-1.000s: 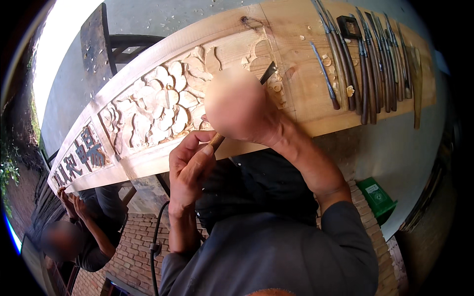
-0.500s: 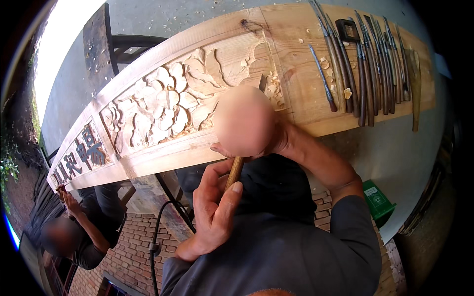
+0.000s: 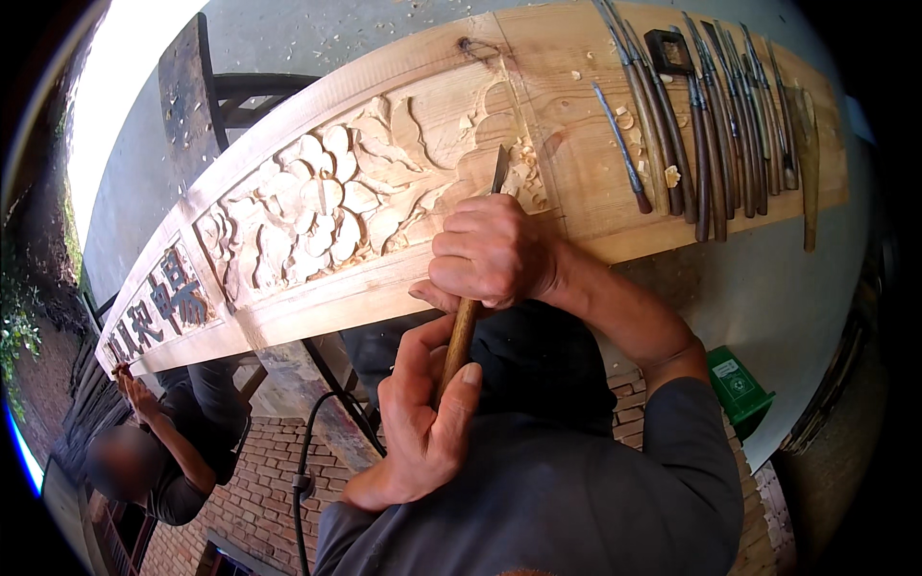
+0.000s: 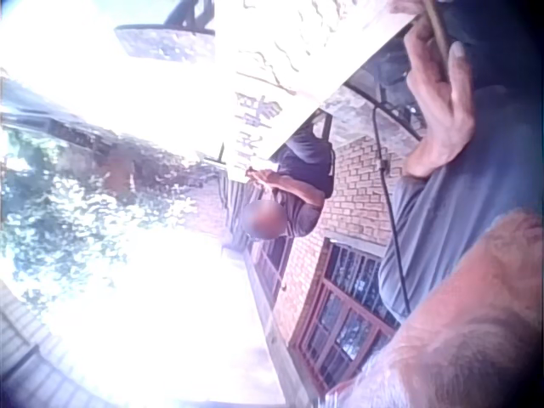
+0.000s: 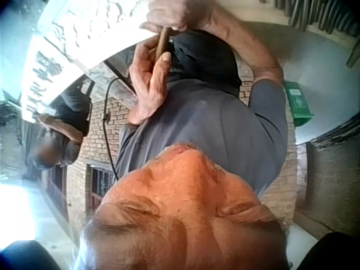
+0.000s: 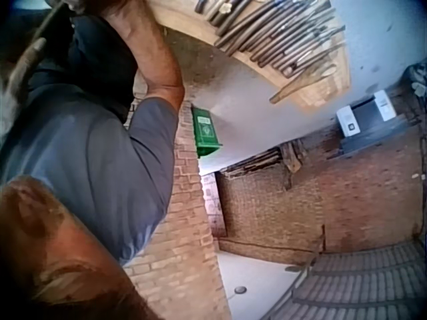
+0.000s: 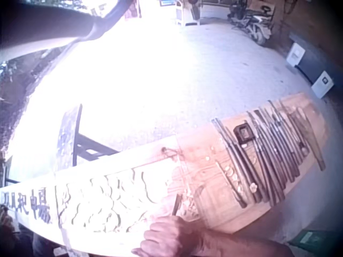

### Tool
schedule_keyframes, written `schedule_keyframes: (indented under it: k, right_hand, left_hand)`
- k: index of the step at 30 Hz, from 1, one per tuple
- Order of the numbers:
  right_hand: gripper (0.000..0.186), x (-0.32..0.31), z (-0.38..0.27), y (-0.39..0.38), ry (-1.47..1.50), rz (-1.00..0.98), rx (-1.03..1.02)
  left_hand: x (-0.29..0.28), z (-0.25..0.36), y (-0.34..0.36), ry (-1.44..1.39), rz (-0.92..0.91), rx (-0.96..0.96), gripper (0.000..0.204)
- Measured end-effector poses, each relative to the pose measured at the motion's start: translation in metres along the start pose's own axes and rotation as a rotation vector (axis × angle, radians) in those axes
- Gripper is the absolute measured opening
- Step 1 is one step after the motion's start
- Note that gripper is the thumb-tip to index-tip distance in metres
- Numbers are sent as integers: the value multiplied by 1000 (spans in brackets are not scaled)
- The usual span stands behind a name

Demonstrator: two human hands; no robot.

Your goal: The person carves a floral design into a wooden plank using a chisel and a wooden mallet, occasionally picking up different carving tools from a set on the bench.

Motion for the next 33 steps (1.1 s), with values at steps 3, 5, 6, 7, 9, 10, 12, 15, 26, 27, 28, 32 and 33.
schedule_keyframes:
  k: [3,5,6,7,9,10,12,15,26,27,28,32,33]
  right_hand:
    - [46,0,2,2,-5,-11,15]
    - [47,0,3,3,-4,-13,23]
    - [47,0,3,4,-12,-13,23]
    - [47,0,3,4,-19,-13,24]
    - [47,2,3,4,-34,-7,20]
    - [47,3,3,4,-47,-1,15]
    - [47,5,3,1,-48,-8,4]
    - [46,7,8,-3,-32,-8,-28]
    - [44,0,4,5,-74,-47,-13]
    - [44,1,6,5,-33,-5,1]
    - [44,1,6,6,-13,15,8]
    - [44,2,7,7,-40,27,5]
    - [44,2,8,5,-54,-1,4]
  left_hand:
    - [0,1,3,28,27,-5,34]
    - [-2,-1,6,62,50,31,33]
    - [-2,-2,6,62,50,31,33]
    - [-1,-3,6,58,57,36,32]
    - [-2,-8,8,53,62,43,32]
    - [-4,-15,9,38,59,83,33]
    - [-6,-17,10,23,55,125,33]
    - [-7,-12,5,53,29,58,34]
    - [4,-11,5,-39,61,46,34]
    - [4,-12,5,-44,66,46,34]
    - [5,-15,6,-46,85,75,33]
    - [0,-17,9,-47,83,85,32]
    - [-3,-17,11,-47,75,81,32]
Point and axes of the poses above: each hand's wrist, its own y-axis towards the middle knuckle, its own x-axis out of the palm, z = x × y, the point moved 1 cm from there along y, towards the middle knuckle, and after that the axes turned 7 degrees about z, right-handed, at the moved point
